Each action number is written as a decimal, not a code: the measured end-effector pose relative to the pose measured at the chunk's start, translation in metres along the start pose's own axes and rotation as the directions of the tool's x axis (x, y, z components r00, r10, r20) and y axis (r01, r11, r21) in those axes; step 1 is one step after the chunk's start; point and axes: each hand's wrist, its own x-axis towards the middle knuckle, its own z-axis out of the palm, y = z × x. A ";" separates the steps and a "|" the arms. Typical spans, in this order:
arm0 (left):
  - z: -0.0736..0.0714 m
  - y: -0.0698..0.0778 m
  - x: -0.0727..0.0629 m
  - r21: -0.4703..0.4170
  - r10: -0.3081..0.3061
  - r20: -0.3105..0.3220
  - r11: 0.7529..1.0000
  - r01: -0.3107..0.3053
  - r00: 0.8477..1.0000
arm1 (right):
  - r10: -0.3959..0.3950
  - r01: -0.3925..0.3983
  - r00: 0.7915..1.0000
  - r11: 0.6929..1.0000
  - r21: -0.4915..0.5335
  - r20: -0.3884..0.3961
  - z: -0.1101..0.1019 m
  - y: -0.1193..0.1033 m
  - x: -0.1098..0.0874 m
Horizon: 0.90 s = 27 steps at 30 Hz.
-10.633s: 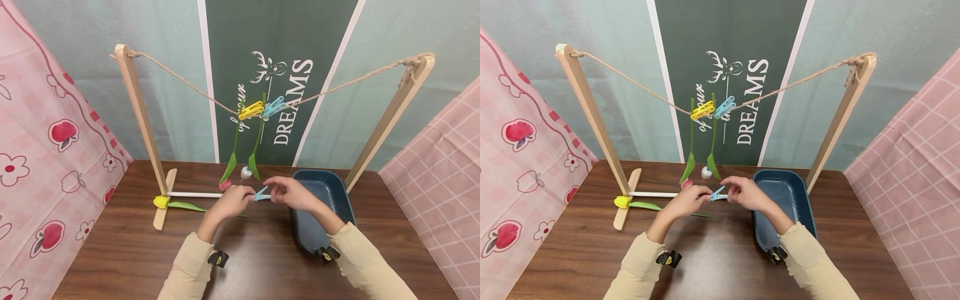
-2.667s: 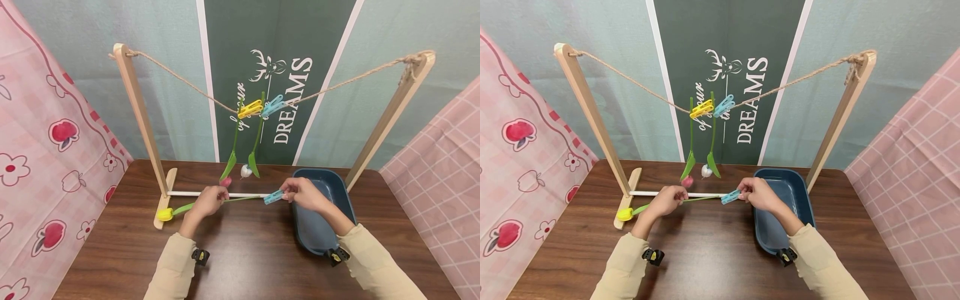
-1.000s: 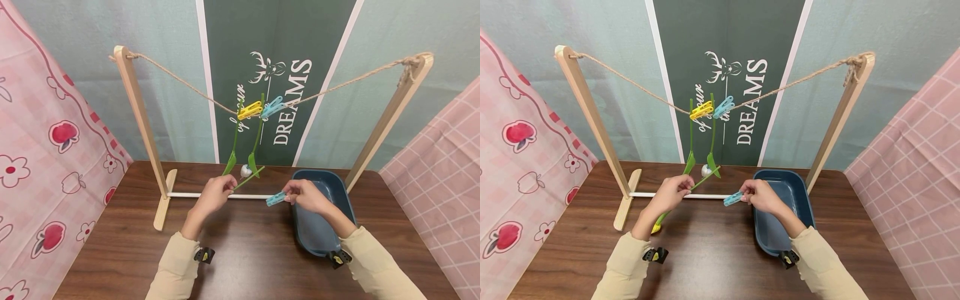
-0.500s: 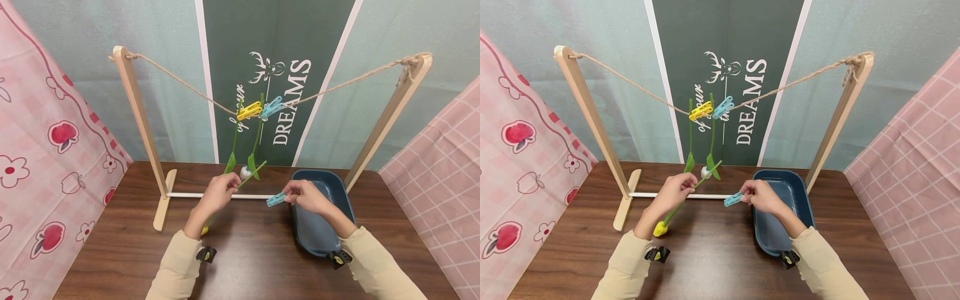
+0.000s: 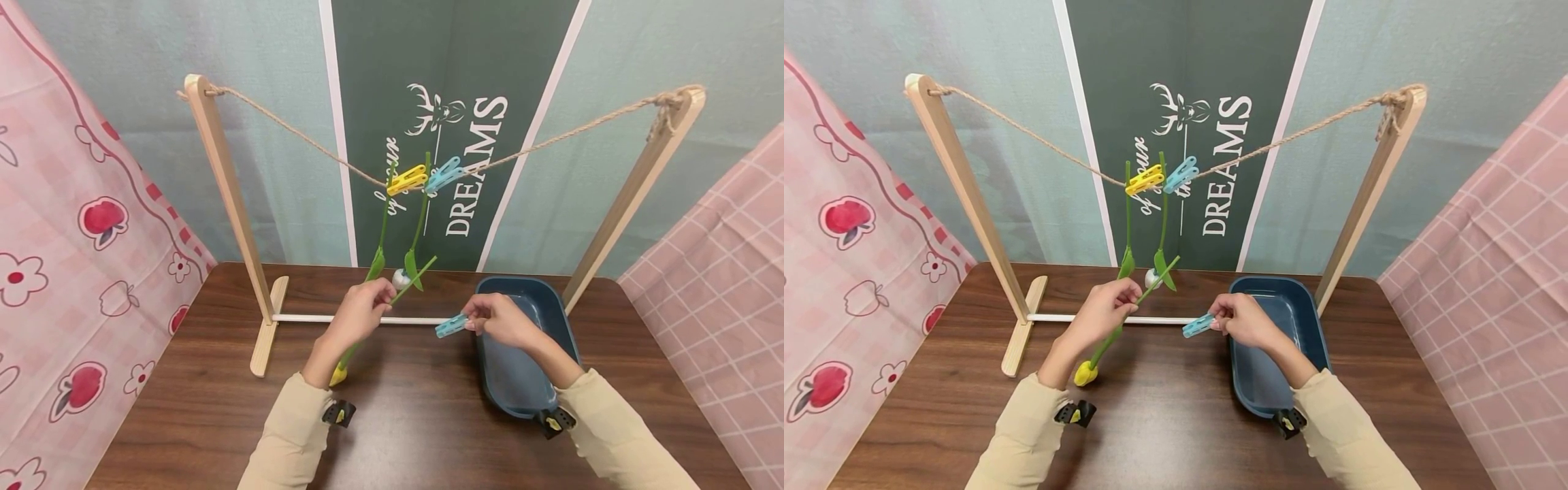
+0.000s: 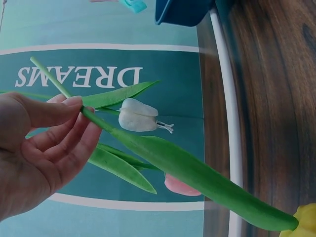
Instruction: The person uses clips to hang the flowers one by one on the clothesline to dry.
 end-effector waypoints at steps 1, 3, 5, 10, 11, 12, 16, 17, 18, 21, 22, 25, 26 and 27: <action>0.000 0.001 0.000 0.002 0.000 -0.003 1.000 0.000 1.000 | 0.001 -0.001 1.000 1.000 0.000 0.001 0.000 0.000 0.000; 0.000 0.002 0.000 0.008 -0.001 -0.011 1.000 0.002 1.000 | 0.003 -0.003 1.000 1.000 0.002 0.002 0.000 0.000 0.000; 0.000 0.003 0.001 0.012 0.001 -0.018 1.000 -0.001 1.000 | 0.004 -0.004 1.000 1.000 0.002 0.003 0.000 -0.001 0.000; 0.000 0.004 0.002 0.009 0.008 -0.020 1.000 -0.008 1.000 | 0.001 -0.001 1.000 1.000 0.000 0.002 0.000 -0.001 0.000; 0.000 0.004 0.002 0.007 0.007 -0.018 1.000 -0.007 1.000 | 0.001 -0.001 1.000 1.000 0.000 0.002 0.000 -0.001 0.000; 0.000 0.004 0.002 0.007 0.008 -0.018 1.000 -0.008 1.000 | 0.001 -0.001 1.000 1.000 0.000 0.002 0.000 -0.001 0.000; 0.000 0.004 0.003 0.001 0.010 -0.015 1.000 -0.010 1.000 | 0.001 -0.001 1.000 1.000 -0.003 0.002 0.000 -0.002 0.000; 0.000 0.004 0.003 0.002 0.012 -0.016 1.000 -0.012 1.000 | 0.001 -0.001 1.000 1.000 -0.003 0.003 0.000 -0.002 0.000; 0.000 0.004 0.004 0.001 0.013 -0.018 1.000 -0.013 1.000 | 0.000 0.000 1.000 1.000 -0.004 0.003 0.000 -0.001 0.000; 0.000 0.005 0.005 -0.002 0.016 -0.027 1.000 -0.016 1.000 | 0.000 0.000 1.000 1.000 -0.005 0.003 0.000 -0.001 0.000; 0.000 0.006 0.005 -0.003 0.014 -0.028 1.000 -0.014 1.000 | 0.000 0.000 1.000 1.000 -0.003 0.004 0.000 -0.001 0.000; 0.000 0.007 0.006 -0.005 0.017 -0.030 1.000 -0.017 0.999 | 0.004 -0.004 1.000 1.000 0.002 0.005 0.000 0.000 -0.001; 0.000 0.008 0.006 -0.010 0.018 -0.031 1.000 -0.018 0.999 | 0.005 -0.005 1.000 1.000 0.003 0.006 0.000 0.000 -0.001; 0.000 0.008 0.006 -0.012 0.018 -0.030 1.000 -0.018 0.999 | 0.006 -0.006 1.000 1.000 0.005 0.006 0.000 0.000 -0.001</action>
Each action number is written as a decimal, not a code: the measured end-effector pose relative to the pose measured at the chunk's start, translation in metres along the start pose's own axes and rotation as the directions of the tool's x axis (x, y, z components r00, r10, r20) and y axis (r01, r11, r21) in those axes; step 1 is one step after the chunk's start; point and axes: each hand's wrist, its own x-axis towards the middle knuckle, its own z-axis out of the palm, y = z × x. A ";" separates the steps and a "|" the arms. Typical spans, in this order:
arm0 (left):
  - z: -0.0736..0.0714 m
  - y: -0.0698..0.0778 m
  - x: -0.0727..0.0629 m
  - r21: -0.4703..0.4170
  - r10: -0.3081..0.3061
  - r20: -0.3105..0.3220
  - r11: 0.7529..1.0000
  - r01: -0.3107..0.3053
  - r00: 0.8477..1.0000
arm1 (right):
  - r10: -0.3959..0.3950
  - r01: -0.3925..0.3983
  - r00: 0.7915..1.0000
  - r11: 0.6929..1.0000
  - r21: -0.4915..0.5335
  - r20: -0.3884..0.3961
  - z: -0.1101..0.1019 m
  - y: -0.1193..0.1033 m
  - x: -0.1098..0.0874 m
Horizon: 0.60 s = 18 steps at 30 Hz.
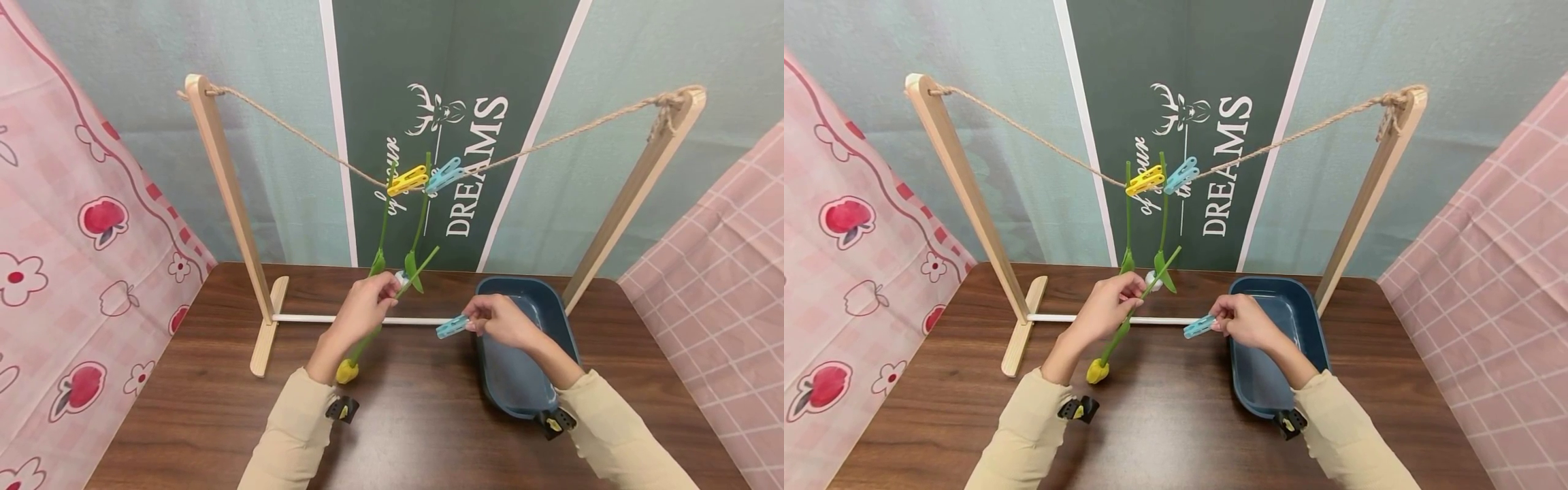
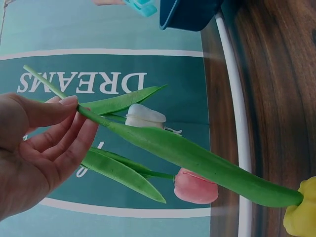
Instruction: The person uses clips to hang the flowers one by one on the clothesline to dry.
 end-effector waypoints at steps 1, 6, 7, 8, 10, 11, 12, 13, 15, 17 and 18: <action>0.000 0.000 0.000 -0.004 0.000 0.000 1.000 0.000 1.000 | 0.001 -0.001 1.000 1.000 0.002 0.001 0.000 0.000 0.000; 0.000 0.000 0.001 -0.018 0.000 0.002 1.000 0.000 1.000 | 0.001 -0.001 1.000 1.000 0.002 0.000 0.000 0.000 0.000; 0.000 0.000 0.002 -0.015 0.004 0.002 1.000 -0.004 1.000 | 0.001 -0.001 1.000 1.000 0.002 -0.001 0.000 0.000 0.000; 0.000 0.000 0.002 -0.013 0.008 0.003 1.000 -0.008 1.000 | 0.001 -0.001 1.000 1.000 0.000 -0.001 0.000 0.000 0.000; -0.001 0.001 0.002 -0.007 0.017 0.003 1.000 -0.017 1.000 | 0.003 -0.003 1.000 1.000 -0.004 -0.002 -0.001 0.000 0.001; -0.001 0.001 0.003 -0.006 0.021 0.002 1.000 -0.021 1.000 | 0.004 -0.004 1.000 1.000 -0.006 -0.002 -0.001 0.000 0.001; -0.001 0.002 0.003 -0.005 0.025 0.001 1.000 -0.025 1.000 | 0.007 -0.007 1.000 1.000 -0.008 -0.002 -0.001 -0.001 0.001; -0.002 0.002 0.003 -0.008 0.027 0.000 1.000 -0.027 1.000 | 0.009 -0.009 1.000 1.000 -0.008 -0.003 -0.001 -0.001 0.001; -0.002 0.003 0.004 -0.017 0.030 -0.001 0.999 -0.030 1.000 | 0.012 -0.012 1.000 1.000 -0.011 -0.004 -0.001 -0.001 0.001; -0.002 0.005 0.006 -0.029 0.026 -0.002 0.999 -0.026 1.000 | 0.016 -0.016 1.000 1.000 -0.012 -0.008 -0.001 -0.001 0.001; -0.002 0.005 0.006 -0.034 0.024 -0.001 0.999 -0.024 1.000 | 0.017 -0.017 1.000 1.000 -0.013 -0.009 -0.001 -0.001 0.001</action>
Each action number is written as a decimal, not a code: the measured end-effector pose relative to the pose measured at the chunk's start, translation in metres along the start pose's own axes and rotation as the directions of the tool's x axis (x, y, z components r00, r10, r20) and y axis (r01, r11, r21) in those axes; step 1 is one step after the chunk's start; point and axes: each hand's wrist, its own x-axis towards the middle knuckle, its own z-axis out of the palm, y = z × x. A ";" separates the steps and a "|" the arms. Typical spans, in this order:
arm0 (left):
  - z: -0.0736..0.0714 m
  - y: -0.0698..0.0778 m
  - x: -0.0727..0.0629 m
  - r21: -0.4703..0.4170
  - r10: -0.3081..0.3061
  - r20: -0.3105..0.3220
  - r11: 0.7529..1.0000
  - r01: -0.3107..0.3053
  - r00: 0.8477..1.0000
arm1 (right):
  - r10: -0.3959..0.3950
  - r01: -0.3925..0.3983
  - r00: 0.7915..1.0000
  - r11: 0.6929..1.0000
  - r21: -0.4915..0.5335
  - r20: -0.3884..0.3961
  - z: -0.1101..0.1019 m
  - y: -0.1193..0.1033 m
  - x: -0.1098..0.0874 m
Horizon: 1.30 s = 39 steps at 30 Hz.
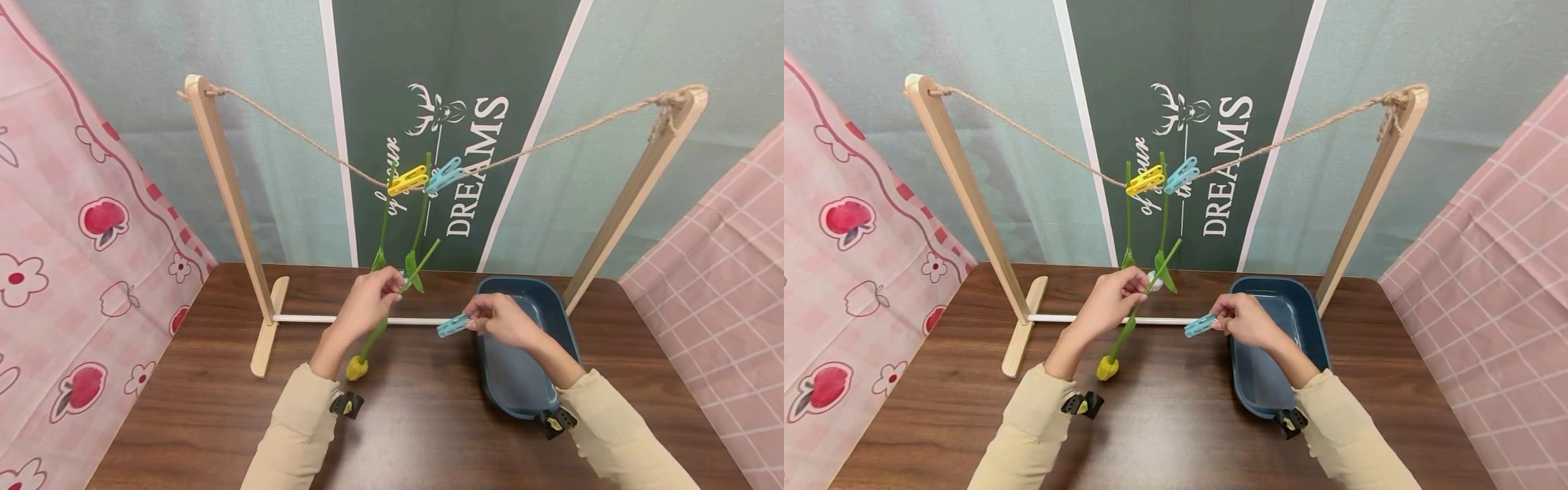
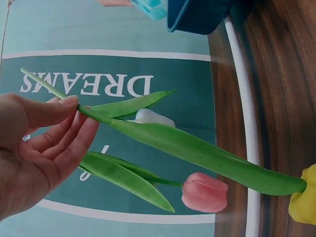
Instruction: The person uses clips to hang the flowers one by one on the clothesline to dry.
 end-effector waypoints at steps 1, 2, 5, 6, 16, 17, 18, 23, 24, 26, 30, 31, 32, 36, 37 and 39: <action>0.000 0.001 0.001 -0.005 -0.003 0.000 1.000 0.003 1.000 | 0.001 -0.001 1.000 1.000 0.000 -0.001 0.000 0.000 0.000; 0.000 0.002 0.002 -0.006 -0.006 0.001 1.000 0.006 1.000 | 0.001 -0.001 1.000 1.000 -0.001 -0.002 0.000 0.000 0.000; 0.000 0.005 0.004 -0.004 -0.012 0.001 1.000 0.012 1.000 | 0.000 0.000 1.000 1.000 0.002 -0.001 0.000 0.000 0.000; 0.000 0.006 0.005 0.000 -0.010 -0.001 1.000 0.010 1.000 | 0.000 0.000 1.000 1.000 0.004 0.001 0.000 0.001 0.000; 0.002 0.012 0.012 0.006 -0.032 0.009 0.999 0.032 0.999 | -0.009 0.009 1.000 1.000 0.001 -0.003 0.000 0.001 -0.001; 0.002 0.013 0.012 0.006 -0.036 0.012 0.999 0.036 0.999 | -0.011 0.011 1.000 1.000 0.001 -0.004 0.000 0.001 -0.002; 0.002 0.014 0.013 0.005 -0.039 0.014 0.999 0.039 0.999 | -0.013 0.013 1.000 1.000 0.002 -0.004 0.000 0.001 -0.002; 0.004 0.016 0.014 0.000 -0.042 0.011 0.999 0.042 0.999 | -0.014 0.014 1.000 1.000 0.005 -0.003 0.000 0.001 -0.002; 0.004 0.016 0.014 -0.005 -0.042 0.009 0.999 0.042 0.999 | -0.014 0.014 1.000 1.000 0.005 -0.003 0.000 0.002 -0.002; 0.005 0.016 0.015 -0.009 -0.040 0.006 0.999 0.040 0.999 | -0.013 0.013 1.000 1.000 0.001 -0.002 0.000 0.002 -0.002; 0.006 0.016 0.016 -0.009 -0.041 0.001 0.999 0.041 0.999 | -0.013 0.013 1.000 1.000 -0.001 -0.005 0.000 0.003 -0.002; 0.006 0.016 0.016 -0.007 -0.042 0.000 0.999 0.042 0.999 | -0.013 0.013 1.000 1.000 -0.001 -0.005 0.001 0.003 -0.002; 0.006 0.017 0.016 -0.004 -0.043 -0.002 0.999 0.043 0.999 | -0.013 0.013 1.000 1.000 0.001 -0.005 0.001 0.003 -0.002; 0.007 0.017 0.018 -0.003 -0.040 -0.012 0.999 0.040 0.999 | -0.014 0.014 1.000 1.000 0.007 -0.005 0.001 0.004 -0.002; 0.007 0.018 0.018 -0.002 -0.038 -0.014 0.999 0.038 0.999 | -0.014 0.014 1.000 1.000 0.006 -0.004 0.001 0.004 -0.002; 0.008 0.018 0.019 -0.006 -0.035 -0.017 0.999 0.034 0.999 | -0.014 0.014 1.000 1.000 0.006 -0.005 0.001 0.004 -0.002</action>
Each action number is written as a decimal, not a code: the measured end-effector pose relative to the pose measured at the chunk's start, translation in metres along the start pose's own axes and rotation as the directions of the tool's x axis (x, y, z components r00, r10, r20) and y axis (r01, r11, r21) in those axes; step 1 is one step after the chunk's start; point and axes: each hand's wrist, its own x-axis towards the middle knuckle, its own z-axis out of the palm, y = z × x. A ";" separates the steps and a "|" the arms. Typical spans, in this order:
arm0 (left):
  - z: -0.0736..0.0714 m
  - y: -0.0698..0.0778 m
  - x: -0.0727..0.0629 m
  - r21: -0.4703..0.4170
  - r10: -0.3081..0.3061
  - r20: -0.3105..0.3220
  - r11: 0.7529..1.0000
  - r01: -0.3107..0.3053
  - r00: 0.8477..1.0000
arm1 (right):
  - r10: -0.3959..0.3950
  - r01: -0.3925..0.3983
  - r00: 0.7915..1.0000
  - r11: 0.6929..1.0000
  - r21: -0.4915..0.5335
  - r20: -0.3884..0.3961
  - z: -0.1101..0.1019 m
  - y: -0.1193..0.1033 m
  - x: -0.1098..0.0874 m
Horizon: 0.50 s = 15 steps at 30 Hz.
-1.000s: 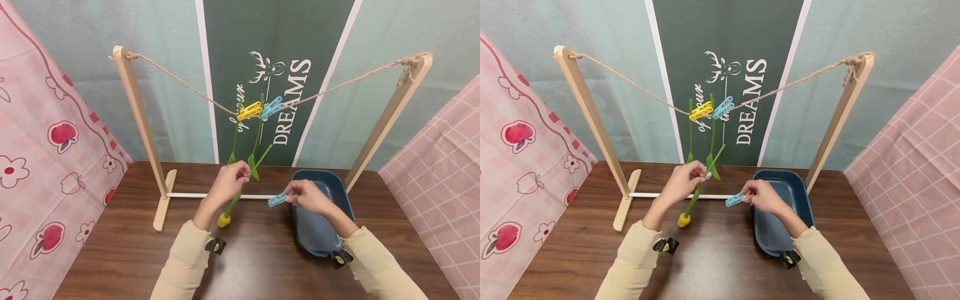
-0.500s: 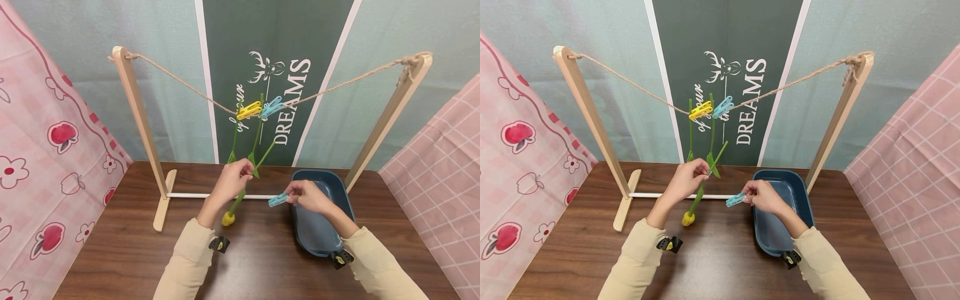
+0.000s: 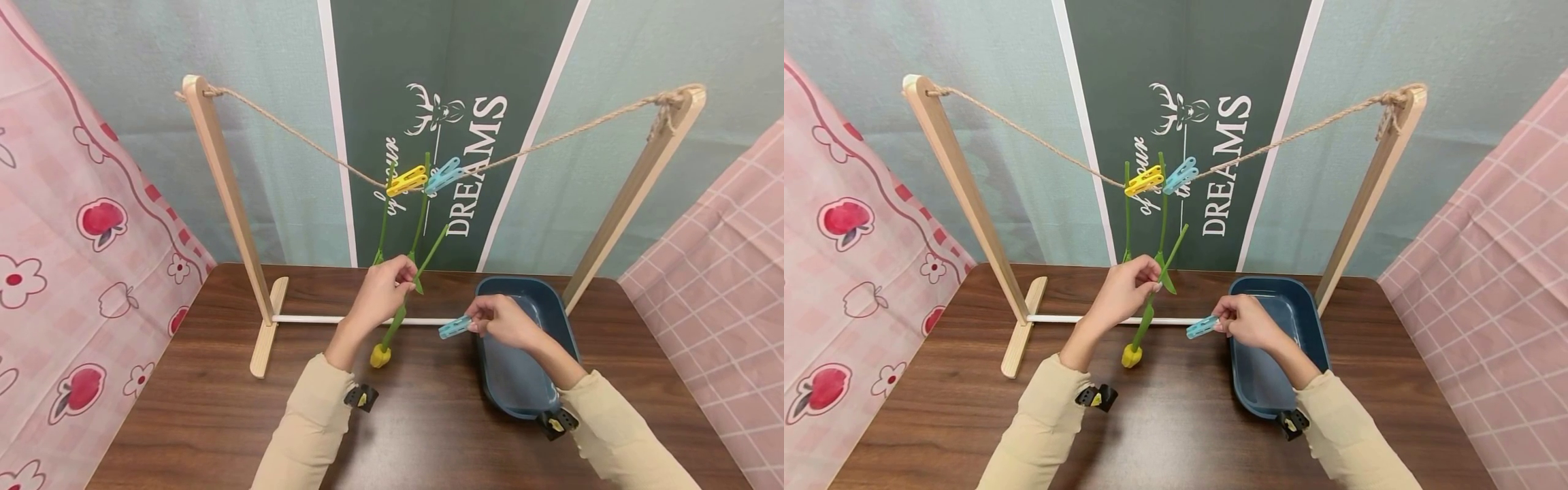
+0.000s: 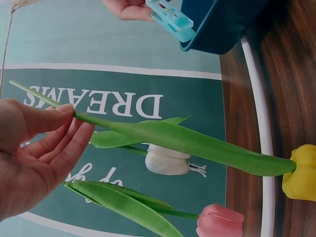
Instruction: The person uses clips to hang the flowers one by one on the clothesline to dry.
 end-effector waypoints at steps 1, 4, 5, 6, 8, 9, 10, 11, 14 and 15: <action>0.000 0.000 0.000 -0.001 0.000 0.000 1.000 0.000 1.000 | 0.000 0.000 1.000 1.000 0.000 0.001 0.000 0.000 0.000; 0.001 0.001 0.001 0.001 -0.004 0.001 1.000 0.004 1.000 | 0.002 -0.002 1.000 1.000 0.000 0.005 0.000 0.001 0.000; 0.001 0.001 0.001 0.003 -0.008 0.001 1.000 0.008 1.000 | 0.003 -0.003 1.000 1.000 0.000 0.006 0.000 0.001 -0.001; 0.002 0.002 0.002 0.008 -0.011 0.001 1.000 0.011 1.000 | 0.003 -0.003 1.000 1.000 -0.001 0.006 -0.001 0.001 -0.001; 0.002 0.003 0.002 0.018 -0.015 -0.003 1.000 0.015 1.000 | 0.004 -0.004 1.000 1.000 -0.002 0.007 -0.001 0.001 -0.001; 0.002 0.003 0.003 0.026 -0.017 -0.004 1.000 0.017 1.000 | 0.004 -0.004 1.000 1.000 -0.002 0.008 -0.001 0.002 -0.001; 0.002 0.004 0.003 0.032 -0.019 -0.006 0.999 0.019 1.000 | 0.004 -0.004 1.000 1.000 -0.004 0.008 -0.001 0.002 -0.001; 0.002 0.004 0.003 0.035 -0.018 -0.009 0.999 0.018 1.000 | 0.004 -0.004 1.000 1.000 -0.005 0.008 -0.001 0.002 -0.001; 0.002 0.006 0.004 0.046 -0.013 -0.013 0.999 0.013 1.000 | 0.007 -0.007 1.000 1.000 -0.008 0.007 -0.002 0.004 -0.001; 0.002 0.006 0.005 0.048 -0.010 -0.014 0.999 0.011 1.000 | 0.007 -0.007 1.000 1.000 -0.012 0.005 -0.002 0.004 -0.002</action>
